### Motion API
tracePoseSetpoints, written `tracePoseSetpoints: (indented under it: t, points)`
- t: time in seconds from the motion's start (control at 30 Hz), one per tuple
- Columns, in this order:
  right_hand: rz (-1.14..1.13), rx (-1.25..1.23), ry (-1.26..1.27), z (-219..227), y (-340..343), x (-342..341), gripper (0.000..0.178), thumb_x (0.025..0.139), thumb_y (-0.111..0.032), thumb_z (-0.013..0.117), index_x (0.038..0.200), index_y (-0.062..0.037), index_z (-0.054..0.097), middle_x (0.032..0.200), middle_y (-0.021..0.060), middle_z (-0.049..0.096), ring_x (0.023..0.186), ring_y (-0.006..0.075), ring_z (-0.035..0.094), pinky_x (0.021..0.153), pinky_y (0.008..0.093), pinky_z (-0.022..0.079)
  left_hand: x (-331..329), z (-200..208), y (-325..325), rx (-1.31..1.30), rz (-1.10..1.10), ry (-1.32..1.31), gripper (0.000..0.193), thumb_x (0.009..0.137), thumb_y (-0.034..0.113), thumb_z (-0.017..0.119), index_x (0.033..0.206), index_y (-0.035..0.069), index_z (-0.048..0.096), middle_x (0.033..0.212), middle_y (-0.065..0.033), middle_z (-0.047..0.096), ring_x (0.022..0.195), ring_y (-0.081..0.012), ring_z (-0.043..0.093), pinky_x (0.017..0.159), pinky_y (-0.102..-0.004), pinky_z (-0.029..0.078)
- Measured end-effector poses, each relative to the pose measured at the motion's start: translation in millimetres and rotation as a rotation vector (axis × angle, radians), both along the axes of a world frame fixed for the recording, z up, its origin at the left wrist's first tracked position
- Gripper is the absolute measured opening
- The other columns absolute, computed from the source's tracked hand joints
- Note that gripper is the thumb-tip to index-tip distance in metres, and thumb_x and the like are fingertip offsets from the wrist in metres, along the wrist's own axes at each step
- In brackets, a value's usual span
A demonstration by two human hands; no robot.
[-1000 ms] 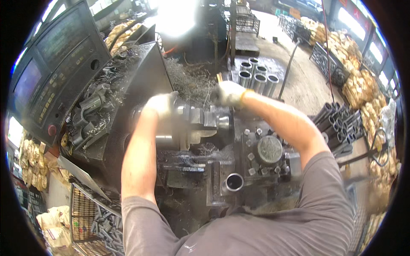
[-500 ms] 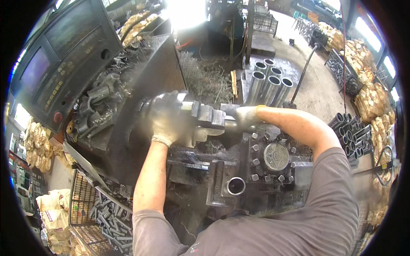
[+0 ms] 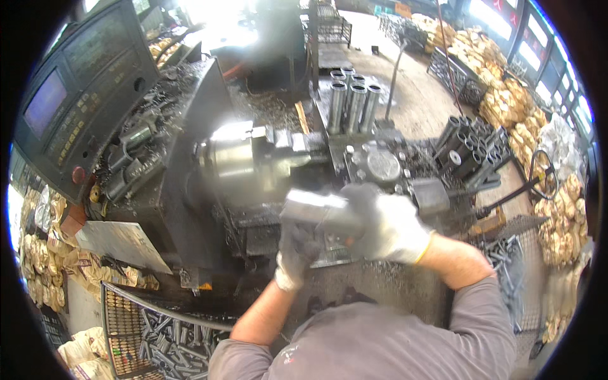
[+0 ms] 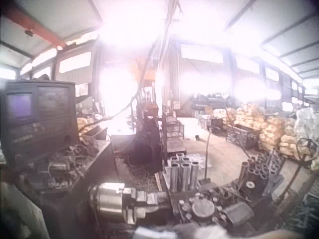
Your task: The person repeatedly loads cylindrical metal tubes into a lathe chuck, operates the machine, and removes the processed parts. The finished pieces are placed into a wire basket nearby.
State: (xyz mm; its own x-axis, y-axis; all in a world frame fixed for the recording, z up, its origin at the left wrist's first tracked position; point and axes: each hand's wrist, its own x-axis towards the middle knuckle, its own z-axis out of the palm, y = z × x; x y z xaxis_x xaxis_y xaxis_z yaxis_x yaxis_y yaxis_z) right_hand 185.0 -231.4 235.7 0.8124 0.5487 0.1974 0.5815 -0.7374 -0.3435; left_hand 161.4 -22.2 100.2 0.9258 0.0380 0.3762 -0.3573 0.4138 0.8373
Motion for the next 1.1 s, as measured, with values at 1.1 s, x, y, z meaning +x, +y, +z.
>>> tracePoseSetpoints:
  t: [1.1]
  points:
    - [-0.242, -0.296, 0.471, -178, -129, -43, 0.049, 0.087, -0.027, 0.079, 0.129, -0.0063, 0.064, 0.098, 0.0202, 0.077, 0.091, 0.0396, 0.077, 0.079, 0.0486, 0.063, 44, -78, -45, 0.844, 0.517, 0.201, 0.068, 0.079, 0.024, 0.097, 0.134, 0.005, 0.063, 0.118, -0.0088, 0.075, 0.105, -0.0211, 0.073, 0.092, -0.0369, 0.062]
